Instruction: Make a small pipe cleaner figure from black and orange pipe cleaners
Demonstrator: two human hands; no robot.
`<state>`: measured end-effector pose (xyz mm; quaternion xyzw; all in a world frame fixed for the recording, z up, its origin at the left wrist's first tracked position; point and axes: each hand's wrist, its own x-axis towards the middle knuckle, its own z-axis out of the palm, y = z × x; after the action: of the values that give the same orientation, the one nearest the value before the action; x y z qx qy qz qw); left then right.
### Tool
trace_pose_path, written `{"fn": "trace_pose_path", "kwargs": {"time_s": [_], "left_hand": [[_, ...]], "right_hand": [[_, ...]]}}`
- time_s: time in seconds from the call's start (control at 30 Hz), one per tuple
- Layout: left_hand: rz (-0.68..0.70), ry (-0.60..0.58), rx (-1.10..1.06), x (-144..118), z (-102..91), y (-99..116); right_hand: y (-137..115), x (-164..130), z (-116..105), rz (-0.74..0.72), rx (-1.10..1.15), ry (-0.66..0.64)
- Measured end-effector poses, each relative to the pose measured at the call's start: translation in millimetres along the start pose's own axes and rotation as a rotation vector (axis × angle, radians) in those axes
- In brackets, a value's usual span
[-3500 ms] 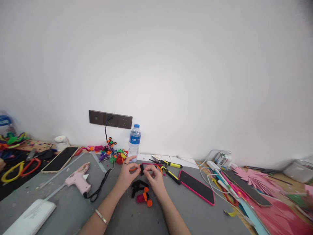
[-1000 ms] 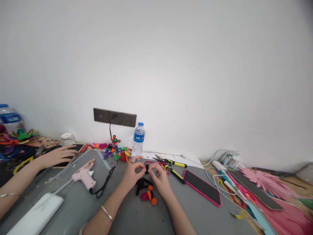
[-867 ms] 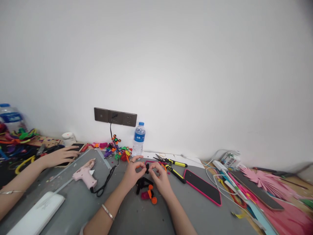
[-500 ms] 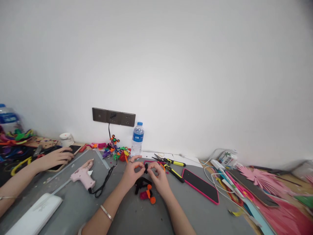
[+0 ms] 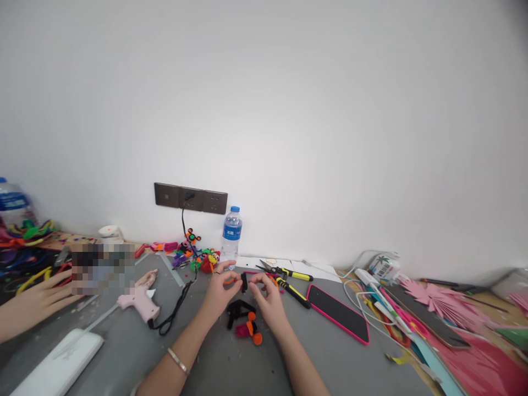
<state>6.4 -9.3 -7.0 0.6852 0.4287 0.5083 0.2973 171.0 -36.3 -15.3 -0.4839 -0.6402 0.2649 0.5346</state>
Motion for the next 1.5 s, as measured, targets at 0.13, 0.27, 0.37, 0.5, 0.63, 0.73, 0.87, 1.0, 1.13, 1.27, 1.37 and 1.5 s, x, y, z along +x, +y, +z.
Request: {"fn": "trace_pose_path", "kwargs": {"time_s": [0.13, 0.27, 0.37, 0.5, 0.63, 0.73, 0.87, 1.0, 1.13, 1.27, 1.37, 1.5], "left_hand": [[-0.042, 0.025, -0.047, 1, -2.3, 1], [-0.066, 0.031, -0.076, 3, -3.6, 2], [-0.049, 0.037, -0.064, 3, -3.2, 3], [-0.039, 0.010, -0.051, 3, -3.0, 3], [-0.057, 0.016, -0.058, 3, -3.4, 4], [-0.072, 0.016, -0.093, 3, -3.1, 1], [-0.125, 0.047, -0.182, 5, -2.4, -6], [-0.209, 0.080, -0.287, 8, -2.6, -9], [-0.266, 0.115, -0.347, 9, -3.4, -8], [-0.265, 0.105, -0.333, 9, -3.9, -5], [-0.239, 0.075, -0.315, 8, -4.3, -3], [-0.205, 0.034, -0.274, 6, -4.8, -1]], "right_hand": [[1, 0, 1, 0.038, 0.066, 0.078], [-1, 1, -1, 0.083, 0.099, 0.121], [-3, 2, -3, 0.093, 0.102, 0.127], [-3, 2, -2, 0.077, 0.121, 0.128], [-1, 2, 0, 0.083, 0.112, 0.129], [-1, 2, 0, 0.082, 0.105, 0.140], [-2, 2, 0, 0.061, 0.123, 0.158], [-6, 3, -2, 0.052, 0.121, 0.173], [-7, 3, -2, 0.050, 0.110, 0.182], [-5, 2, -1, 0.032, 0.088, 0.185], [-5, 1, 0, 0.042, 0.038, 0.159], [-8, -1, 1, -0.035, -0.028, 0.121]]}}
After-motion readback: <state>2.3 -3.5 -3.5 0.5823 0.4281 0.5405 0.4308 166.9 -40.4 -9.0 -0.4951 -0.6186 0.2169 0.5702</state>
